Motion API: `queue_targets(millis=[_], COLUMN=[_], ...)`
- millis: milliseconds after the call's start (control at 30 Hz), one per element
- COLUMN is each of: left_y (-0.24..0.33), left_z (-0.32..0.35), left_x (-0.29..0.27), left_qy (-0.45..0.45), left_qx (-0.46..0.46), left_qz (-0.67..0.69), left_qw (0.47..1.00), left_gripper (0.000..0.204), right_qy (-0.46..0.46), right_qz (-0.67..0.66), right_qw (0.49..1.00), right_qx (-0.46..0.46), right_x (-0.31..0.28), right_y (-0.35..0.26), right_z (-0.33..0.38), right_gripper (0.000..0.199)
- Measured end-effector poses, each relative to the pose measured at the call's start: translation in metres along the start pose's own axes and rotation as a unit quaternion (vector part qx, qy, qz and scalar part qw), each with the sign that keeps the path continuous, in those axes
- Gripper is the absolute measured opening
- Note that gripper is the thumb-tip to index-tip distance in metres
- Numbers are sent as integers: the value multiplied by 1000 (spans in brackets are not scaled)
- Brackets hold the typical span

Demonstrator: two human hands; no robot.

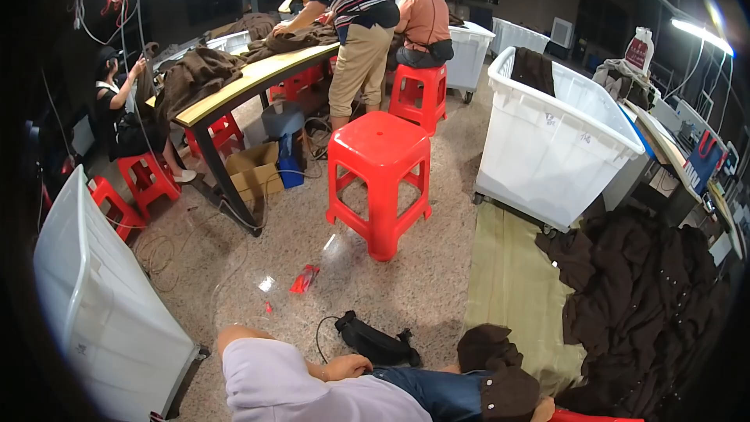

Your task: Trim loose threads from fabric pieces using a small pair of scissors.

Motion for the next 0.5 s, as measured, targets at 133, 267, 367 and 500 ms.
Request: queue_targets(millis=[133, 267, 367, 500], left_y=[8, 12, 6, 11], left_z=[1, 6, 9, -30], left_x=[-3, -1, 5, -38], left_qy=[-2, 2, 23, 54], left_qx=[-8, -2, 12, 66], left_qz=[0, 2, 15, -15], left_qw=[1000, 1000, 1000, 996], left_gripper=[21, 22, 19, 16], right_qy=[2, 5, 16, 35], right_qz=[7, 16, -29, 73], right_qw=[1000, 999, 999, 994], right_qx=[-15, -32, 24, -75], right_x=[3, 4, -2, -25], right_y=[5, 10, 9, 11], right_z=[9, 14, 20, 17], right_gripper=[26, 25, 25, 27])
Point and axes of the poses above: each hand's wrist, its own z-axis away from the middle knuckle, its own x-axis out of the palm, y = z × x, the point moved 3 cm from there along -z, towards the middle knuckle, and after that the axes turned 2 degrees about x, right-handed, at the moved point
